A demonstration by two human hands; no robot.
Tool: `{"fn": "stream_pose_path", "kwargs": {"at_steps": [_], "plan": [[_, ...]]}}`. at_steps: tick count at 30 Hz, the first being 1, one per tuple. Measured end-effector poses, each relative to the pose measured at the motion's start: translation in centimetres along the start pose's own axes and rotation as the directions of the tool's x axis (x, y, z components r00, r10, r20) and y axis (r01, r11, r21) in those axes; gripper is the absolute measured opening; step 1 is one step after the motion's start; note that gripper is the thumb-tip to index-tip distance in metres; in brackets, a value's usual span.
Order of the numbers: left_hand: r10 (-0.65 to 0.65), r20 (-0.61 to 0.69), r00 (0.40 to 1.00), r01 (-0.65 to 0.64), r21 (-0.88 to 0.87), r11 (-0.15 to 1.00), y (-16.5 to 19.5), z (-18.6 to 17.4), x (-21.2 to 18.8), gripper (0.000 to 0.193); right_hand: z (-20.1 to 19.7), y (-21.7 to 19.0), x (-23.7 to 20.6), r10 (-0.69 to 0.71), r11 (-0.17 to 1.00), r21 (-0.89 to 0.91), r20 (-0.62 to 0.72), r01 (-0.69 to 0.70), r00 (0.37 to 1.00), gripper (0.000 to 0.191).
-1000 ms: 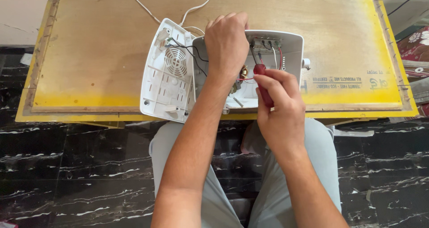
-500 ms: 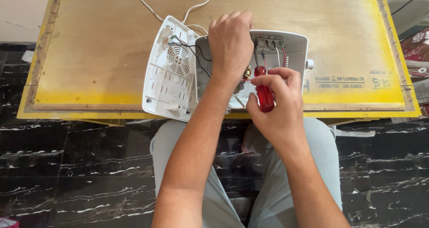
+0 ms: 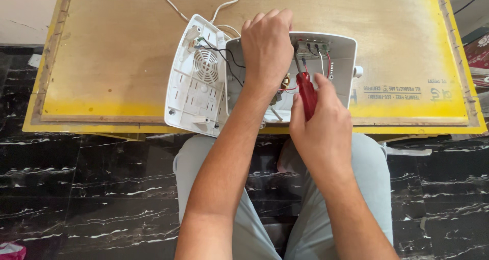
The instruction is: The person services an open white electric appliance on a table. They handle an internal circuit board with capacitors, connect and route red and black wires inside the casing, and use a red-handled screwdriver to tighten terminal screws on the board.
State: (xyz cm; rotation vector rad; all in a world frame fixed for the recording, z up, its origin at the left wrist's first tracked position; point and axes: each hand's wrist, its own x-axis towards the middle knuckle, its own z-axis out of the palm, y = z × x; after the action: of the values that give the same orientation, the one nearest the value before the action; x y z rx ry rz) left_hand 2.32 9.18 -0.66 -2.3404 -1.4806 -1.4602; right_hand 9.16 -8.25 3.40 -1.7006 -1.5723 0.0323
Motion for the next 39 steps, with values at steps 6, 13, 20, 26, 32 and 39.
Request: {"fn": "stream_pose_path", "kwargs": {"at_steps": [6,13,20,26,32,39], "plan": [[0.002,-0.003,1.000,-0.002,0.001,1.000,0.1,-0.1,-0.2,0.009,0.0,-0.2,0.3,0.132,0.991,-0.001,0.083,-0.132,0.988,0.037],[-0.005,0.002,1.000,0.005,-0.051,0.999,0.1,-0.3,-0.2,0.010,0.0,-0.3,0.4,0.183,0.976,0.104,0.097,-0.193,0.978,0.038],[0.008,-0.006,1.000,-0.008,-0.053,0.999,0.0,-0.5,-0.1,0.010,1.0,1.6,0.5,0.480,0.607,0.528,0.354,-0.595,0.803,0.043],[-0.010,0.002,1.000,0.010,-0.032,0.999,-0.3,-0.3,-0.1,0.009,1.2,1.8,-0.4,0.233,0.886,0.366,0.178,-0.284,0.956,0.046],[-0.007,-0.001,1.000,0.007,-0.032,0.999,-0.5,-0.1,-0.2,0.008,0.9,0.2,-0.8,0.292,0.947,0.096,0.137,-0.306,0.947,0.045],[-0.002,-0.005,1.000,0.001,-0.027,1.000,-0.6,-0.1,0.0,0.009,0.8,0.0,-0.6,0.152,0.987,0.052,0.015,-0.153,0.988,0.028]]}}
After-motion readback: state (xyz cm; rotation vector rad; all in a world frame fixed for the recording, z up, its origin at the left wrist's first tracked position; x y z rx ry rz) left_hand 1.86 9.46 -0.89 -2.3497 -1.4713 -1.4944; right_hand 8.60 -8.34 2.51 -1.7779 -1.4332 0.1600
